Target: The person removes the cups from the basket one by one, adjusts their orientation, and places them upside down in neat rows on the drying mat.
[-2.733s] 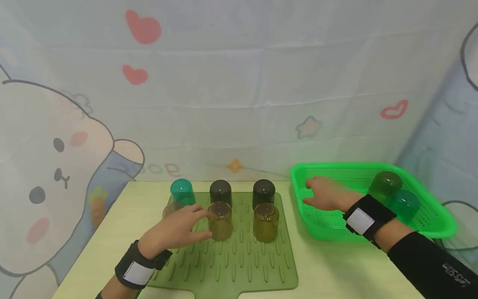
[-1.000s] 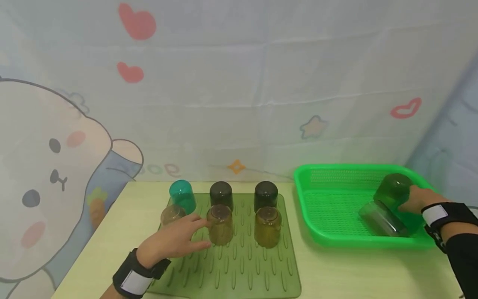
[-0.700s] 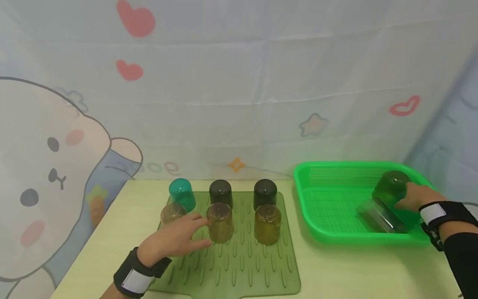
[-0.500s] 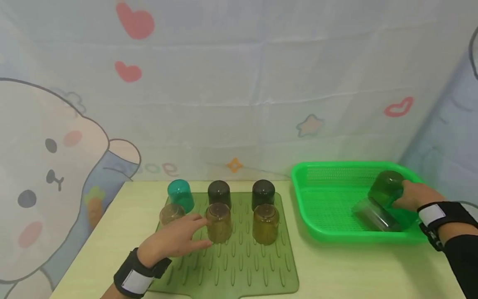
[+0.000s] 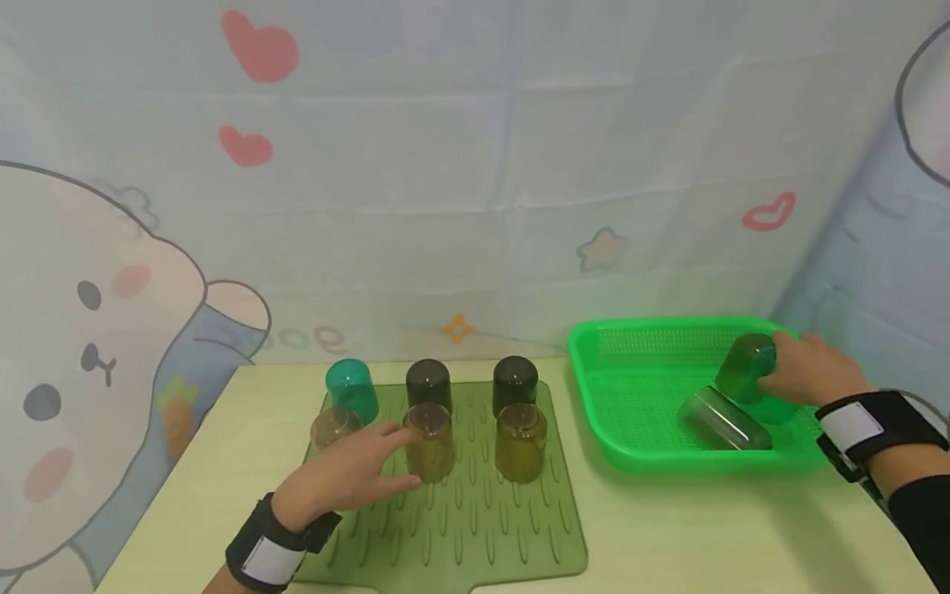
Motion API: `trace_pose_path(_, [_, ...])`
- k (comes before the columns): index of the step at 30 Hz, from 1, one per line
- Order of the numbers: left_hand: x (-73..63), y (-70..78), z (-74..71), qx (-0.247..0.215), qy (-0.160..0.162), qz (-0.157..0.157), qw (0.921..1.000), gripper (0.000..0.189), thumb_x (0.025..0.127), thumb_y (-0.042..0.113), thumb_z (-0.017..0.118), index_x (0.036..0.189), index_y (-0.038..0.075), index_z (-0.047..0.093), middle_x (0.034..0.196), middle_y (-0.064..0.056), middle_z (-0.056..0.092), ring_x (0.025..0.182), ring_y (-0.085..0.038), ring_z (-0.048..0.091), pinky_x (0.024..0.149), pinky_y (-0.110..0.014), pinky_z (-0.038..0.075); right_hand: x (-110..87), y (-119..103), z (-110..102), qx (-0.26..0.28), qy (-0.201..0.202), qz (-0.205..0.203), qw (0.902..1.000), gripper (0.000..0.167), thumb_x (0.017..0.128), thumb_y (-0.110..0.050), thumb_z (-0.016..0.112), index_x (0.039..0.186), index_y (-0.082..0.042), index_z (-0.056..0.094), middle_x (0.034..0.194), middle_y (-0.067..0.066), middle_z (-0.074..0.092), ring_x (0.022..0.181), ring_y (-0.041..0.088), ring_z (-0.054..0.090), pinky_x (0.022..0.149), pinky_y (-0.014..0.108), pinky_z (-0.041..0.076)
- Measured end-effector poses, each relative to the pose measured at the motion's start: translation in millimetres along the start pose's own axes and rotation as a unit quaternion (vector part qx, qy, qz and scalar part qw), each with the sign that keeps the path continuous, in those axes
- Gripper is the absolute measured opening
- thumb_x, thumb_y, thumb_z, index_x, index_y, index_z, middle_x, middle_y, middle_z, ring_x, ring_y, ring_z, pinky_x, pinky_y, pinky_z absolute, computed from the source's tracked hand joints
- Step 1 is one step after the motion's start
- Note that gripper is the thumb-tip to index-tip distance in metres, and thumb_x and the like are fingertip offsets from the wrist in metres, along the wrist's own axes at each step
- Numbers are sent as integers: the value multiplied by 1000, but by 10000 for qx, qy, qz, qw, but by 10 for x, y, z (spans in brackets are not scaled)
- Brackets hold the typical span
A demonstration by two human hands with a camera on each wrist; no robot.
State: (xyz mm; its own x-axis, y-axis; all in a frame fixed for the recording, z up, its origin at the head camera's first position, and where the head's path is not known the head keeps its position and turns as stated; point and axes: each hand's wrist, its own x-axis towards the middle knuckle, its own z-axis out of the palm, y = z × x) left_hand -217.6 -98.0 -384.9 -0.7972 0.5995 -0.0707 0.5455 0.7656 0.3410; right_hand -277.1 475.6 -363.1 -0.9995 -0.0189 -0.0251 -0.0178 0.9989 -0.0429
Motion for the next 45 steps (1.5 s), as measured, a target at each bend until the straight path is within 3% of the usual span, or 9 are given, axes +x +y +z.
trace_pose_path(6, [22,20,38,-91,65,27,9999,65,90,45,62,142,11,43,138,-14,45,122,-29,48,92,-41,47,-150,-295,-185,124,397,-436,9982,83,81,-35,72,127,22,32,115,50,35,100,61,41,74,67,41])
trace_pose_path(14, [43,64,7,23,58,230,9997,65,90,44,62,141,7,44,138,-13,45,123,-28,48,95,-39,45,-386,-933,-319,597,782,-977,9903,78,84,-41,70,133,11,37,123,41,39,104,56,46,77,64,43])
trace_pose_path(23, [157,108,75,93,76,280,9995,70,89,48,62,142,7,42,139,-11,45,125,-25,46,100,-37,42,-663,-1551,-373,1361,718,-1333,9791,81,84,-48,68,139,3,38,133,33,39,112,51,45,79,61,44])
trace_pose_path(27, [185,143,88,60,26,379,9993,72,88,49,62,142,7,41,140,-11,44,126,-26,45,100,-35,41,-778,-1739,-318,1832,611,-1602,9680,77,84,-46,69,139,-1,40,134,26,43,110,43,50,79,54,47])
trace_pose_path(34, [217,244,55,-182,-14,840,9963,74,89,54,59,144,8,37,140,-9,42,125,-22,45,98,-31,42,-863,-2083,-158,2465,509,-2102,9447,72,82,-44,72,136,-6,44,131,17,49,103,30,57,77,42,51])
trace_pose_path(40, [267,331,35,-252,-73,798,9965,85,84,60,60,147,9,30,145,-12,34,130,-25,40,99,-35,42,-839,-2311,18,2856,365,-2322,9291,68,81,-37,75,136,-10,46,130,11,51,104,26,57,79,40,51])
trace_pose_path(45, [314,389,111,-319,51,798,9963,90,79,61,65,146,11,31,144,-10,36,127,-23,42,94,-34,45,-821,-2463,162,3210,197,-2400,9159,66,80,-35,76,135,-11,47,131,10,51,110,29,54,82,42,50])
